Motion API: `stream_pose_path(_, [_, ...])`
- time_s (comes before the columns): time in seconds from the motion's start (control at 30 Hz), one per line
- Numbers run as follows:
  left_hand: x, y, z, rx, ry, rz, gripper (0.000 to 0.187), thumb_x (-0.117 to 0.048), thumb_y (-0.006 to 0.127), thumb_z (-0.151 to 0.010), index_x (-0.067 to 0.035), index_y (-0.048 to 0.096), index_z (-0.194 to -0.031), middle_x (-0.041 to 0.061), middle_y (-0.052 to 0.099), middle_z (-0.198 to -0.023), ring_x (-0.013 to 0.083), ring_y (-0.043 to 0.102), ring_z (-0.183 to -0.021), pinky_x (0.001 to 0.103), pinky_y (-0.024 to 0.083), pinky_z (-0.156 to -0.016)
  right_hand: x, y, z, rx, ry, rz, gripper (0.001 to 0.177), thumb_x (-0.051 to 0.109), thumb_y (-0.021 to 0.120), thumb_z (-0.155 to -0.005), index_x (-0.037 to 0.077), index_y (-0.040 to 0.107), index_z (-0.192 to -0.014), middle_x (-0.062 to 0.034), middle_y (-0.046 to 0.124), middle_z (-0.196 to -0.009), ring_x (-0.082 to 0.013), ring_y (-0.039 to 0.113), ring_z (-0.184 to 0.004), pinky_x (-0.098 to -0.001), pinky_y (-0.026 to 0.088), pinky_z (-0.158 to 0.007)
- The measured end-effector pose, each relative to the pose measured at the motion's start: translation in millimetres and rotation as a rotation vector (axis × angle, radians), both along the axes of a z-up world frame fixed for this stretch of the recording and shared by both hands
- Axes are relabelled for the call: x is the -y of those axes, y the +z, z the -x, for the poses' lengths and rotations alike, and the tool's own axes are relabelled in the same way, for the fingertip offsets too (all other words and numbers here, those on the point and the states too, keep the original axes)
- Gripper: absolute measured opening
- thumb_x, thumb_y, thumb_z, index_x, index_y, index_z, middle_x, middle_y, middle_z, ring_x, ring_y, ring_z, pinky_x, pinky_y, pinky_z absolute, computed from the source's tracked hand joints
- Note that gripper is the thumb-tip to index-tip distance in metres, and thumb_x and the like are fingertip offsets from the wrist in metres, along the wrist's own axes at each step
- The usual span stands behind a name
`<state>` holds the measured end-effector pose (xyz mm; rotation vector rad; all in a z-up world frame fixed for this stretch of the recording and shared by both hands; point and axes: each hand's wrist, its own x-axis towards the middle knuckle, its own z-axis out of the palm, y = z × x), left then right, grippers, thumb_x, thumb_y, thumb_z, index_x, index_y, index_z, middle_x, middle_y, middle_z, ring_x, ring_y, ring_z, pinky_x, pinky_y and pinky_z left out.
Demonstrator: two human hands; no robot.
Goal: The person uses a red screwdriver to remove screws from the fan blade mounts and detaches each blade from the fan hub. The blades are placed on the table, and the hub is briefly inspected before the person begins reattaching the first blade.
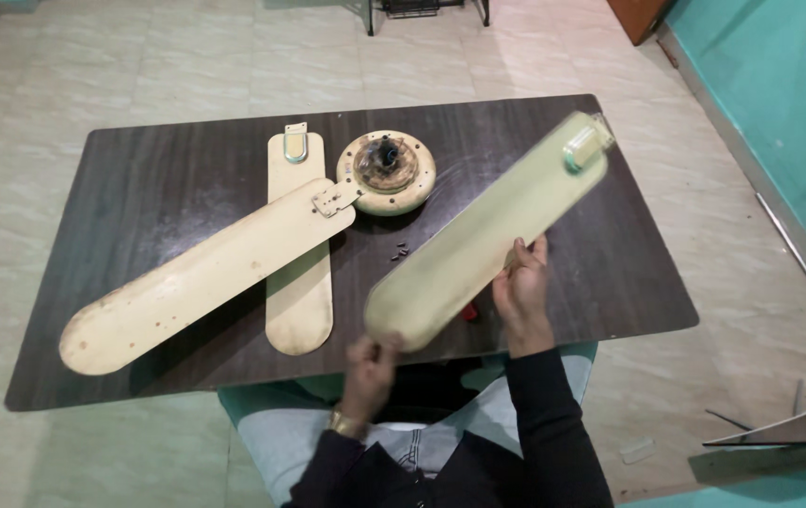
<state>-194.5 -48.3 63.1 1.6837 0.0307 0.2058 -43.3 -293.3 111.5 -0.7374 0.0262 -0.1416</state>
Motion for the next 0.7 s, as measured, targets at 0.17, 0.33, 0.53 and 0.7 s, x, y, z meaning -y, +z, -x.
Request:
stream_pose_path(0.17, [66.3, 42.4, 3.8, -0.162, -0.364, 0.225, 0.029, -0.025, 0.070, -0.097, 0.001, 0.078, -0.105, 0.008, 0.080, -0.088, 0.0111, 0.073, -0.076, 0.025, 0.058, -0.068, -0.5, 24.5, 5.1, -0.120, 0.085, 0.300, 0.052, 0.004, 0.050, -0.102, 0.000, 0.038, -0.152, -0.0208, 0.058, -0.140, -0.0260, 0.060, -0.125, -0.0355, 0.054, -0.103])
stream_pose_path(0.33, [124.0, 55.7, -4.7, -0.238, -0.392, 0.422, 0.026, -0.020, 0.075, -0.095, 0.005, 0.076, -0.102, 0.009, 0.077, -0.084, 0.0144, 0.070, -0.066, 0.027, 0.058, -0.060, 2.3, 18.0, -1.1, -0.295, -0.059, 0.684, 0.074, 0.004, 0.065, -0.094, -0.004, 0.026, -0.157, -0.0243, 0.069, -0.122, -0.0278, 0.071, -0.102, -0.0370, 0.060, -0.083])
stream_pose_path(0.53, [137.6, 50.0, -30.2, -0.288, -0.494, 0.170, 0.035, -0.018, 0.077, -0.089, 0.003, 0.068, -0.115, 0.010, 0.076, -0.092, 0.0141, 0.070, -0.070, 0.028, 0.058, -0.061, 32.0, -15.6, -42.3, -0.208, -0.164, 1.022, 0.068, 0.012, 0.078, -0.087, -0.012, 0.049, -0.143, -0.0232, 0.073, -0.116, -0.0267, 0.075, -0.092, -0.0363, 0.062, -0.076])
stream_pose_path(0.7, [91.6, 35.2, -39.1, -0.227, -0.217, -0.031, 0.036, -0.026, 0.076, -0.089, -0.005, 0.068, -0.116, 0.007, 0.076, -0.093, 0.0139, 0.069, -0.069, 0.030, 0.057, -0.061, 70.0, -50.4, -70.9, -0.326, -0.225, 1.388, 0.075, 0.028, 0.085, -0.079, -0.002, 0.058, -0.141, -0.0214, 0.074, -0.122, -0.0275, 0.075, -0.101, -0.0390, 0.058, -0.087])
